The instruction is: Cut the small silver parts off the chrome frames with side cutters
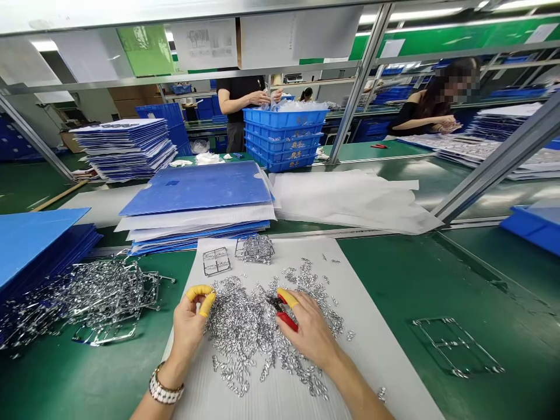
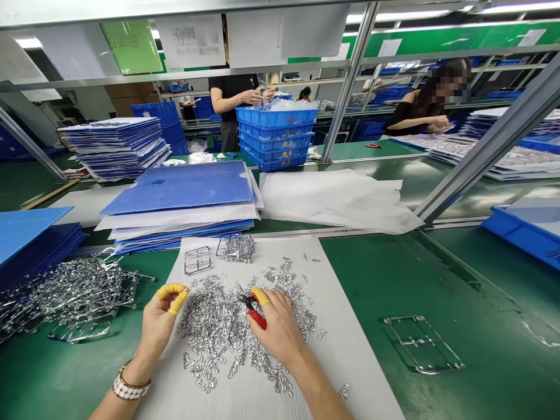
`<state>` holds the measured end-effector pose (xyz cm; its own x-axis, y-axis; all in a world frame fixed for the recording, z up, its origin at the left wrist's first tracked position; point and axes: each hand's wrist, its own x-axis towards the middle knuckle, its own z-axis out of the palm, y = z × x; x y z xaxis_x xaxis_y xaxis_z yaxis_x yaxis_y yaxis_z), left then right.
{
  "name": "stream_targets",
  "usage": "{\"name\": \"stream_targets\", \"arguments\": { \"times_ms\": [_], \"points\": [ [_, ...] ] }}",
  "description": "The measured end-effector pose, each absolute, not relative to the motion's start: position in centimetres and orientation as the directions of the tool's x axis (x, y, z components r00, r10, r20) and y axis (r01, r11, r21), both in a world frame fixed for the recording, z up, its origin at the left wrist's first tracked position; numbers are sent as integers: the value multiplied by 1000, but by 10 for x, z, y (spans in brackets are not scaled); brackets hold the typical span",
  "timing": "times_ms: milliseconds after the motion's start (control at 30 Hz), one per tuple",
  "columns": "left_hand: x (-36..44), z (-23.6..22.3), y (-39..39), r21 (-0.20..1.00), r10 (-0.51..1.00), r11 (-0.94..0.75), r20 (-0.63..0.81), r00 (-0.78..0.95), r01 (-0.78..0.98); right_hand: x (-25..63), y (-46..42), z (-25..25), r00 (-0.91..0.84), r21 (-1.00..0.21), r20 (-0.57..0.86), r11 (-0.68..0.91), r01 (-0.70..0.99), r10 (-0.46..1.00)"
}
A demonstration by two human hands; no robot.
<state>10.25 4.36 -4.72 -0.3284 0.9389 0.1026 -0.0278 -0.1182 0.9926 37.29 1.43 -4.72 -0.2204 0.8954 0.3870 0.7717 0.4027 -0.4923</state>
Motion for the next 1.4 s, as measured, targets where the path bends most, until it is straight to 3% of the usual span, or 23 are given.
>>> {"name": "stream_targets", "arguments": {
  "times_ms": [167,567,967,1400],
  "points": [
    [102,-45,39,976,925,-213,218,-311,51,374,15,-49,-221,-476,400,407,779,890],
    [102,-41,39,947,911,-317,318,-263,47,372,14,-44,-215,-487,375,389,782,902],
    [98,-54,45,960,895,-279,258,-363,-5,372,13,-41,-211,-484,393,397,780,895],
    [97,-54,47,965,918,-199,245,-312,171,374,14,-44,-208,-470,383,383,795,900]
  ]
}}
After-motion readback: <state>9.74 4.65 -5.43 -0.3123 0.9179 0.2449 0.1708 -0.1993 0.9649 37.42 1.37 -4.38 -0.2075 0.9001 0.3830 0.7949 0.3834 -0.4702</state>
